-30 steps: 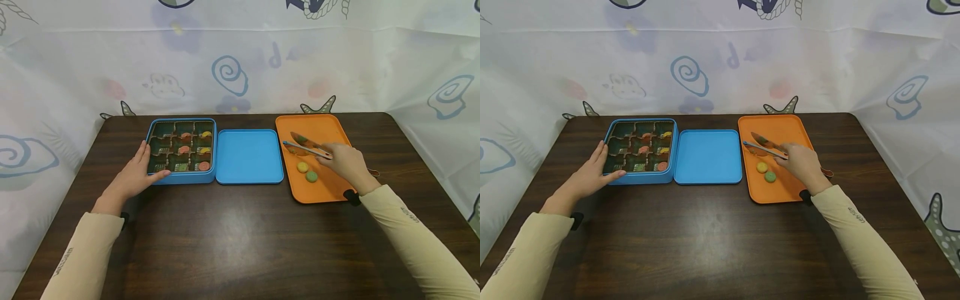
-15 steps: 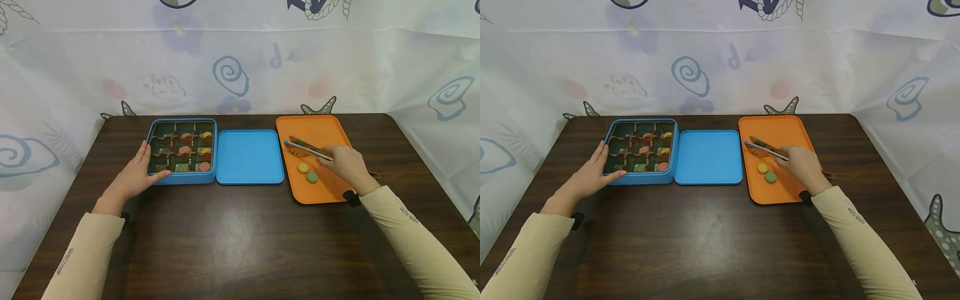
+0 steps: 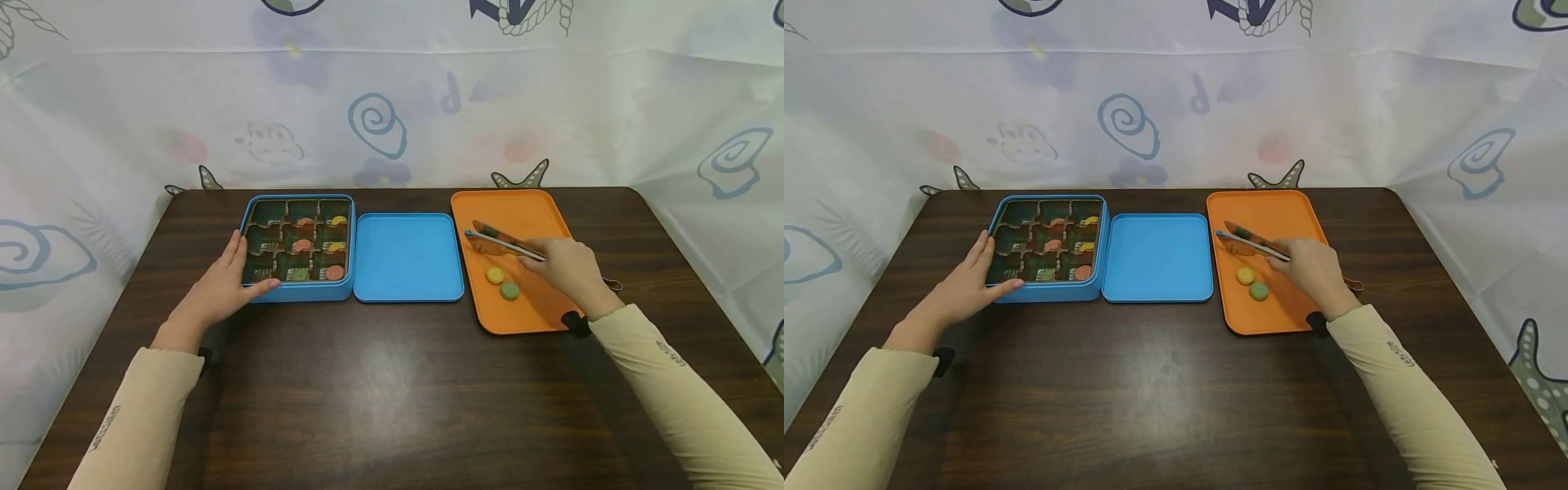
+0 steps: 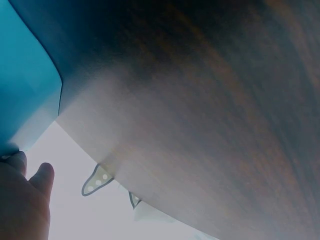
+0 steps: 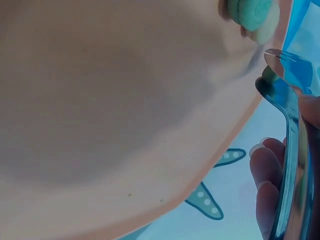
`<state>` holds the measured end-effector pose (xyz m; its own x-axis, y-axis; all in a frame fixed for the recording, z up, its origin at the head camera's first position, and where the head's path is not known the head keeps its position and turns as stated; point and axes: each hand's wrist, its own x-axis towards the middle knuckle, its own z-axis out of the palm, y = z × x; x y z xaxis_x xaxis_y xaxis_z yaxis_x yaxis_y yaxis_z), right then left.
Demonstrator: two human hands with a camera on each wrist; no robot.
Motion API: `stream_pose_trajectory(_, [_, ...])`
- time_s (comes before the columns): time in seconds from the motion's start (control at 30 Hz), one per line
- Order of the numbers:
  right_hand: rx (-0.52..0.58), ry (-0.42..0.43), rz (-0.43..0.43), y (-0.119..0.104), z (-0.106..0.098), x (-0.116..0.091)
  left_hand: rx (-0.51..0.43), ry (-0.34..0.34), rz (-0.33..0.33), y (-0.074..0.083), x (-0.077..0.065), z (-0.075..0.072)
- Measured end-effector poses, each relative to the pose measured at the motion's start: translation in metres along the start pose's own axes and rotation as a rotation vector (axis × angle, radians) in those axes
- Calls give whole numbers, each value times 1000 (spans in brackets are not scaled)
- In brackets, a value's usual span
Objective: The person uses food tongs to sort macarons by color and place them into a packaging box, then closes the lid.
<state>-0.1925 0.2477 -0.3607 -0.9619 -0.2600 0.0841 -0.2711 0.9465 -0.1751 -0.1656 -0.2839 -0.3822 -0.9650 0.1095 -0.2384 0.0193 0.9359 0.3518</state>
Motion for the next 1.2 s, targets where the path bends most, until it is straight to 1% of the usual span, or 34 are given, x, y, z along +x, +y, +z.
stream_pose_trajectory(0.33, [-3, 85, -12, -5, -11, 7, -4, 1, 3, -1, 0, 1])
stream_pose_trajectory(0.53, [9, 125, -6, -16, -23, 19, -10, 5, 11, 0, 0, 0])
stream_pose_trajectory(0.73, [-4, 191, -47, -29, -29, 33, -2, -7, 5, 2, 0, 0])
stream_pose_trajectory(0.83, [-1, 210, -56, -37, -32, 41, 1, -9, 5, 2, 1, 0])
stream_pose_trajectory(1.03, [15, 204, -53, -60, -39, 59, 10, -6, 7, 1, 2, 0])
stream_pose_trajectory(1.2, [30, 212, -89, -85, -43, 73, 24, -6, 5, -1, 2, 0])
